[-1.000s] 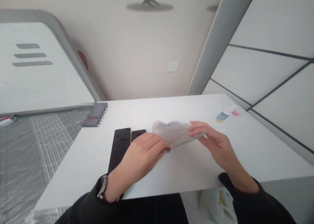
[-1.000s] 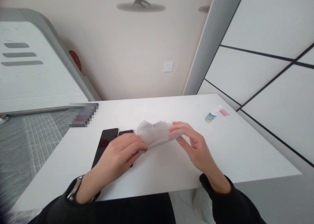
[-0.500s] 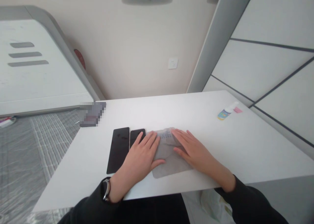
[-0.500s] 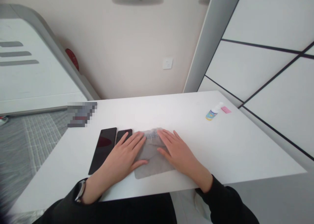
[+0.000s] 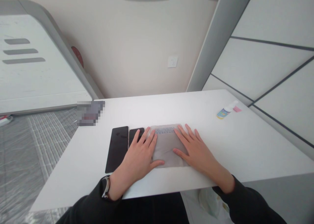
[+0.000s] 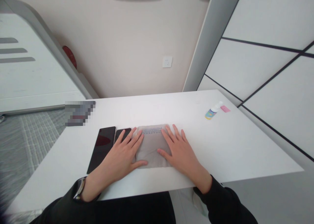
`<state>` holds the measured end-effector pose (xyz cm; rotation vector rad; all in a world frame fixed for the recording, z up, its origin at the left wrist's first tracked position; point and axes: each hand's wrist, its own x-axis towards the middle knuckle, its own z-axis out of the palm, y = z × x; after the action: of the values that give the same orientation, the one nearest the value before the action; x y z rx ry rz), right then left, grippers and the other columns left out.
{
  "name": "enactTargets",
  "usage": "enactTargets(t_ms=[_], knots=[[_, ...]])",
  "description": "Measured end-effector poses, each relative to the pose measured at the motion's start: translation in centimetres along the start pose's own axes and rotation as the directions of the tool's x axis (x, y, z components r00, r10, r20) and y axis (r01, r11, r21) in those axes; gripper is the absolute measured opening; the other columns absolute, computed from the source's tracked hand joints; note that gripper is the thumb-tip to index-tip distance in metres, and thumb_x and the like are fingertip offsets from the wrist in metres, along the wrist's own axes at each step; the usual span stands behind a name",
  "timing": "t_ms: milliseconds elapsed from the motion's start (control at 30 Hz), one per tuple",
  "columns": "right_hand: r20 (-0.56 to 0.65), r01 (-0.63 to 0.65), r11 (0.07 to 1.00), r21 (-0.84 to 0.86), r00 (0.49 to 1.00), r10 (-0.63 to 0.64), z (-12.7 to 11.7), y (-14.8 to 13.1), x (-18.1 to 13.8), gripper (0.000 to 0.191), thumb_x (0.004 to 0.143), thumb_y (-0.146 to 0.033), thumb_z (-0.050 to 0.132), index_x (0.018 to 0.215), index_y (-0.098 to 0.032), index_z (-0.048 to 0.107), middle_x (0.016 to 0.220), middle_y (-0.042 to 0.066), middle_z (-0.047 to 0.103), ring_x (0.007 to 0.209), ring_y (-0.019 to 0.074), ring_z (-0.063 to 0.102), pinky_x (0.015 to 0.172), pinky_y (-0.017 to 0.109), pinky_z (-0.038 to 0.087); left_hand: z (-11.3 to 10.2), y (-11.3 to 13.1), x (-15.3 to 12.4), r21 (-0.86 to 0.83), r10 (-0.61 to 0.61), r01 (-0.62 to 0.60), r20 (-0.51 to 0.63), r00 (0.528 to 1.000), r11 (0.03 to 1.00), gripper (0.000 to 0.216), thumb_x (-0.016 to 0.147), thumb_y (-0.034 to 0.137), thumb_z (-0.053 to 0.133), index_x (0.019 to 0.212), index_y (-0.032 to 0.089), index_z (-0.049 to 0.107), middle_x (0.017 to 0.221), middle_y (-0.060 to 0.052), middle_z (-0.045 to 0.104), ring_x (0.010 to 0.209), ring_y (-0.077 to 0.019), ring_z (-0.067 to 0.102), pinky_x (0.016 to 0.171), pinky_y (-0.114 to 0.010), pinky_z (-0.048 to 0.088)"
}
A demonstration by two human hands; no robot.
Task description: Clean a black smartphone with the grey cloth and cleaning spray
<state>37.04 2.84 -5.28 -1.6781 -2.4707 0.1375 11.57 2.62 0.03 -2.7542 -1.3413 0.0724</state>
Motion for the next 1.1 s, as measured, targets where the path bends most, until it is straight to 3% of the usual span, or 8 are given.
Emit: enactTargets(t_ms=[133,300,533,933,1100], knots=[[-0.022,0.023,1.0,0.021,0.999,-0.023,0.0,0.1,0.1,0.082,0.1,-0.073,0.034,0.163,-0.021,0.031,0.171,0.009,0.024,0.158,0.0378,0.014,0.124,0.066,0.023,-0.2,0.3,-0.5,0.027,-0.025,0.027,-0.053,0.998,0.999,0.088,0.096,0.073,0.045,0.151,0.005,0.046,0.16,-0.021,0.043,0.151,-0.0413,0.035,0.12,-0.068,0.033],[-0.073,0.068,0.995,0.069,0.995,-0.063,-0.3,-0.4,0.7,0.074,0.104,-0.066,0.03,0.162,-0.019,0.031,0.169,0.01,0.029,0.158,0.031,0.019,0.126,0.061,0.024,-0.3,0.5,0.6,0.015,0.013,-0.011,-0.103,0.995,1.0,0.069,0.106,0.058,0.034,0.154,0.009,0.043,0.161,-0.017,0.043,0.152,-0.0327,0.037,0.121,-0.06,0.036],[-0.037,0.101,0.994,0.039,0.994,-0.099,0.3,-0.5,1.0,0.083,0.101,-0.07,0.036,0.164,-0.017,0.026,0.17,0.015,0.025,0.158,0.0325,0.021,0.125,0.061,0.025,0.5,0.5,1.1,0.007,-0.021,0.022,-0.079,0.997,1.0,0.087,0.096,0.076,0.037,0.153,0.01,0.045,0.16,-0.018,0.045,0.154,-0.0375,0.033,0.123,-0.069,0.024],[-0.006,0.121,0.993,-0.01,0.993,-0.121,0.0,-0.5,0.9,0.089,0.097,-0.075,0.037,0.164,-0.018,0.024,0.171,0.014,0.022,0.158,0.0344,0.02,0.123,0.065,0.024,0.3,0.7,0.2,-0.005,-0.091,0.091,-0.07,0.993,0.996,0.09,0.094,0.08,0.037,0.155,0.014,0.044,0.162,-0.014,0.042,0.155,-0.039,0.029,0.124,-0.069,0.023],[0.002,0.109,0.994,-0.011,0.994,-0.109,-0.1,-0.6,0.9,0.09,0.097,-0.077,0.038,0.163,-0.017,0.026,0.17,0.015,0.023,0.157,0.0349,0.021,0.122,0.068,0.024,0.2,0.7,0.1,-0.018,-0.092,0.09,-0.08,0.993,0.996,0.092,0.093,0.08,0.039,0.154,0.011,0.045,0.161,-0.017,0.043,0.155,-0.0395,0.029,0.124,-0.068,0.023]])
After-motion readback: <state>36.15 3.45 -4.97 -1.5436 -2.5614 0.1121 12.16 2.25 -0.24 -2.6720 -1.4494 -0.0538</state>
